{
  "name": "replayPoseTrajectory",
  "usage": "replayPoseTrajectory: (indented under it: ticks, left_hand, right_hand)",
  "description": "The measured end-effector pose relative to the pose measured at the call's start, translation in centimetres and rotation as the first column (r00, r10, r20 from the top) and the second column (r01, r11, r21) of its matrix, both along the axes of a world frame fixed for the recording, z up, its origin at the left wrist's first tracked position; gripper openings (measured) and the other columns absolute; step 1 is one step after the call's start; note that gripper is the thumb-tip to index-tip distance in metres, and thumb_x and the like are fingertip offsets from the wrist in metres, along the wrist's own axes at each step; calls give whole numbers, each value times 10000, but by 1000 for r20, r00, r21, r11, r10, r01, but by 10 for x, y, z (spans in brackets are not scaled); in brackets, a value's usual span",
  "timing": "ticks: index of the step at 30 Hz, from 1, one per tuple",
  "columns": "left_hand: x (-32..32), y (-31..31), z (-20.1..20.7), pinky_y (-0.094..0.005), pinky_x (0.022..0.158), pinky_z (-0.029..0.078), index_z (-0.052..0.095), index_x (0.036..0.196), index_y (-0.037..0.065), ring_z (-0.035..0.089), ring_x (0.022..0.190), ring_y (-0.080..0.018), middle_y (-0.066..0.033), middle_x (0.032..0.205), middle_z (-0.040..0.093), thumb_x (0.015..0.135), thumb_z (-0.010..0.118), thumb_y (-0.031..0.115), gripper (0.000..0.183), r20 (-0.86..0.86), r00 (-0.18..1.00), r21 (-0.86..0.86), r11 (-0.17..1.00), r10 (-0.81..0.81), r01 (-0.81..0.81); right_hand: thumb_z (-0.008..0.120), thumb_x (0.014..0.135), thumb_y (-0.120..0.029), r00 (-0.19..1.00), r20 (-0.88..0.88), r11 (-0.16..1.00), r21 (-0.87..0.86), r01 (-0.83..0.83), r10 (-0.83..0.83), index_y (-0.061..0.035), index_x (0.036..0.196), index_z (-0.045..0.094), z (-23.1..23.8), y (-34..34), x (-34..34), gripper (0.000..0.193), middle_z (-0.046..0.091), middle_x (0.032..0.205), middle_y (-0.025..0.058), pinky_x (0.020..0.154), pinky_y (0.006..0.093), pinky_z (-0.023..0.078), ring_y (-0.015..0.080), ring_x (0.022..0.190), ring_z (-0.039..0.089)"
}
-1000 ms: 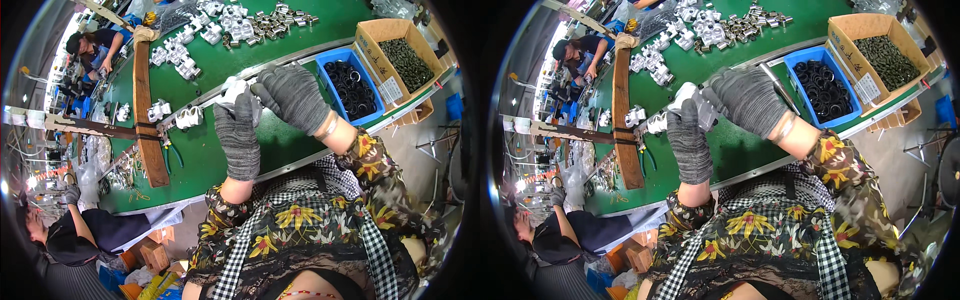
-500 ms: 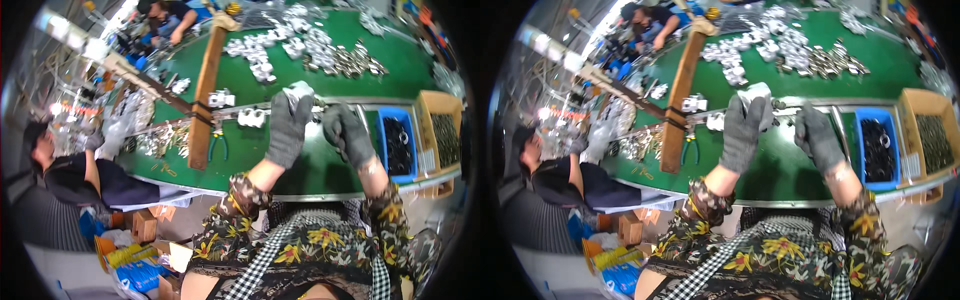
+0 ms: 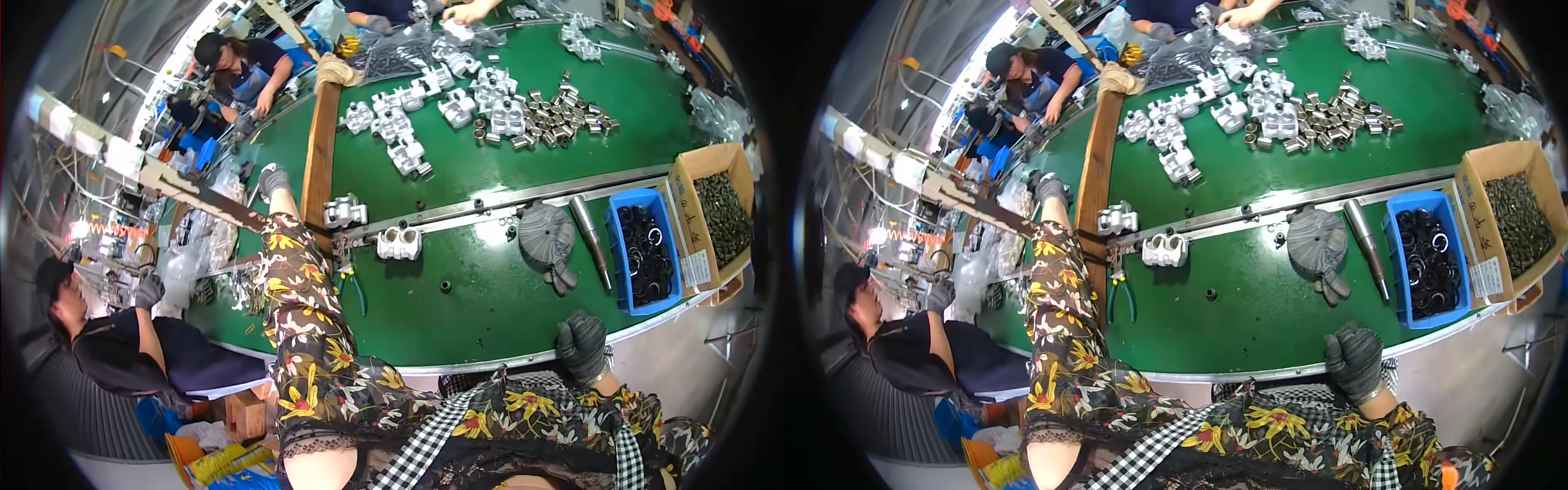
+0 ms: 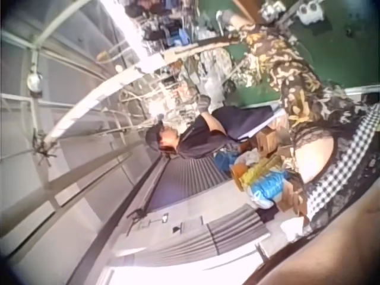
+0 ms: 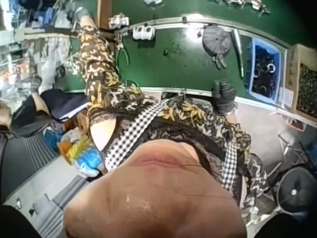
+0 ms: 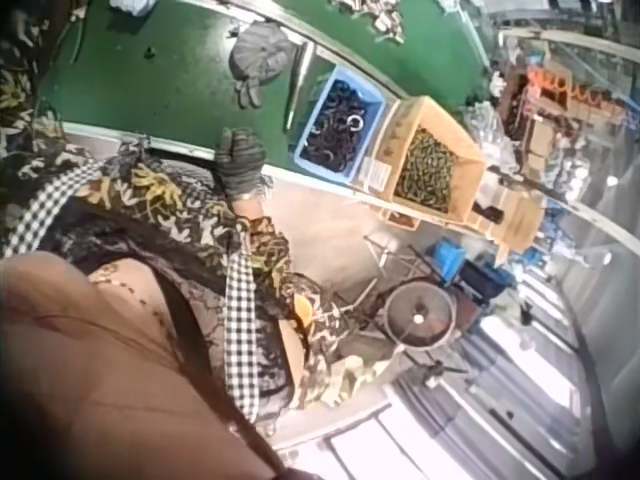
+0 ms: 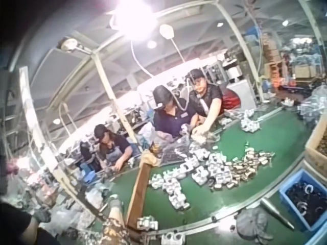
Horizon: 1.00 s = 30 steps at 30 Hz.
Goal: Manually assembling small metal and plastic components at a factory workstation.
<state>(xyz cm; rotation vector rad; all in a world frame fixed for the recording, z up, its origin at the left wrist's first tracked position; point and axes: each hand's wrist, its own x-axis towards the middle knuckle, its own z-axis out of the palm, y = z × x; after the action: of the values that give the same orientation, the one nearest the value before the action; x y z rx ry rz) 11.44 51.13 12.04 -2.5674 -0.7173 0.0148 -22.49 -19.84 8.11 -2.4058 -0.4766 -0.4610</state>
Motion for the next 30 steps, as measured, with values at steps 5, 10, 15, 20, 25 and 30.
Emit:
replayPoseTrajectory:
  ticks: [5,10,15,20,25,30]
  left_hand:
    - [41,-83,-1,-398,854,476,623,1092,47,608,959,-347,-183,1073,632,816,632,280,361,776,583,-205,777,-242,596]
    - [76,-229,-4,-386,826,497,651,1023,45,643,941,-296,-168,979,665,707,751,185,359,610,722,-401,659,-325,636]
    - [112,-264,-58,-380,890,476,479,1325,126,606,1045,-329,-205,1135,620,781,685,259,597,411,886,-501,760,-212,415]
    - [77,-294,17,-359,824,509,557,1254,74,649,929,-291,-162,1064,665,688,764,296,643,-14,930,-675,690,-367,261]
    - [53,-279,20,-395,810,507,609,1004,22,635,918,-331,-229,1015,639,719,736,314,428,491,835,-302,850,-250,432]
    - [-34,-382,121,-316,695,524,541,1055,-15,627,798,-197,-128,962,635,769,737,175,396,573,818,-819,-7,55,574]
  right_hand:
    - [593,817,-156,997,-73,1000,-26,12,-14,-70,717,486,6,-2,-1,170,481,663,133,539,453,377,349,598,497]
    - [602,806,-174,996,-85,999,-52,6,-11,-68,715,478,11,0,-4,186,457,644,128,516,460,359,346,573,480]
    - [618,787,-175,997,-77,999,-36,-17,14,-70,692,479,-1,-2,11,199,459,629,126,510,461,372,344,566,485]
    - [639,771,-179,996,-86,1000,-9,-30,29,-74,668,494,9,-4,4,207,488,638,133,518,461,399,348,581,508]
    - [642,787,-179,999,-23,999,-23,-36,35,-70,696,510,15,-6,-7,195,511,666,118,539,448,411,325,603,521]
    - [638,809,-156,999,-22,997,72,-28,30,-63,733,514,-2,-10,-11,173,503,640,116,513,428,392,324,574,508]
